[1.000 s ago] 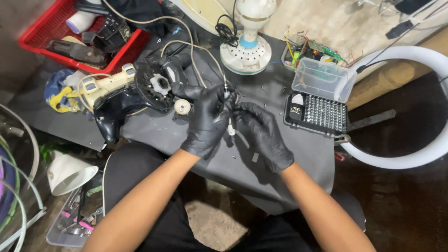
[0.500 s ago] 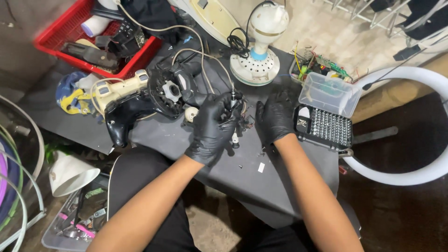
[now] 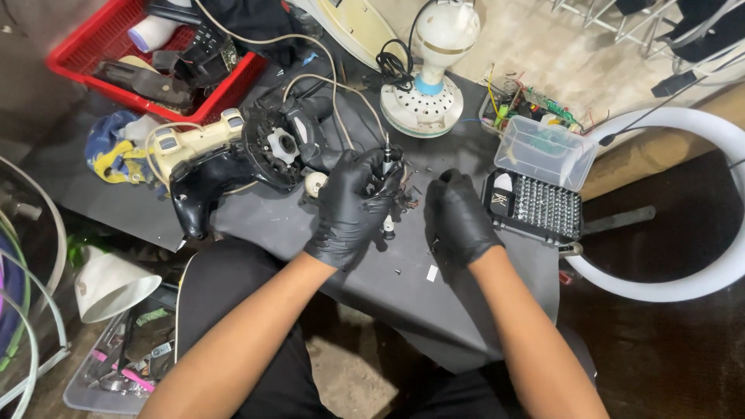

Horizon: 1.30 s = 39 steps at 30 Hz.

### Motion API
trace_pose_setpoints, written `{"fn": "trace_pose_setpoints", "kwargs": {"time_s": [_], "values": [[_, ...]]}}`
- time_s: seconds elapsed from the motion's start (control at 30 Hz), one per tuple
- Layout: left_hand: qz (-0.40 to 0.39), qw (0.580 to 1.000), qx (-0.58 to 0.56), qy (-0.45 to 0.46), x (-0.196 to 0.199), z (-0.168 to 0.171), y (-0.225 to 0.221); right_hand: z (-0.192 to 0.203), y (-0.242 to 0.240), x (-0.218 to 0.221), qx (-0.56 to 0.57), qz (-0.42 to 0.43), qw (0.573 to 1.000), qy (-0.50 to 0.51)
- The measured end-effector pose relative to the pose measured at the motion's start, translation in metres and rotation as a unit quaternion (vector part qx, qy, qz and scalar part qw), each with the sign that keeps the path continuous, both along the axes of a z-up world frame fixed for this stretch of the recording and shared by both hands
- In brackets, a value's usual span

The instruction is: Organizing small screws and electronic components into a plastic storage box on a repair bench.

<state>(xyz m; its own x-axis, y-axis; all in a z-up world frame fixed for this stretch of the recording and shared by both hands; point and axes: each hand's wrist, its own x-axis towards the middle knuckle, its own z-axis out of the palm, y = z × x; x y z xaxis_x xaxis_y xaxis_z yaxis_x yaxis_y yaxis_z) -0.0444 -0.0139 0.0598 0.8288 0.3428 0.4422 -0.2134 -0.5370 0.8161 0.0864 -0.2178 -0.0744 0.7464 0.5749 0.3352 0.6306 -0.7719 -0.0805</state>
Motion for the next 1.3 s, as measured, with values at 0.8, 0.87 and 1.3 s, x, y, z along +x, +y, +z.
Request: {"fn": "trace_pose_setpoints", "kwargs": {"time_s": [0.8, 0.87, 1.3], "values": [[-0.014, 0.998, -0.038, 0.049, -0.001, 0.007, 0.008, 0.09, -0.013, -0.046, -0.001, 0.103, 0.972, 0.209], [-0.025, 0.997, -0.049, 0.05, -0.004, 0.009, 0.005, 0.081, -0.018, -0.049, -0.005, 0.115, 0.97, 0.213], [-0.099, 0.986, 0.04, 0.13, -0.01, 0.016, -0.002, 0.102, -0.056, -0.071, 0.215, 0.06, 0.933, 0.283]]}}
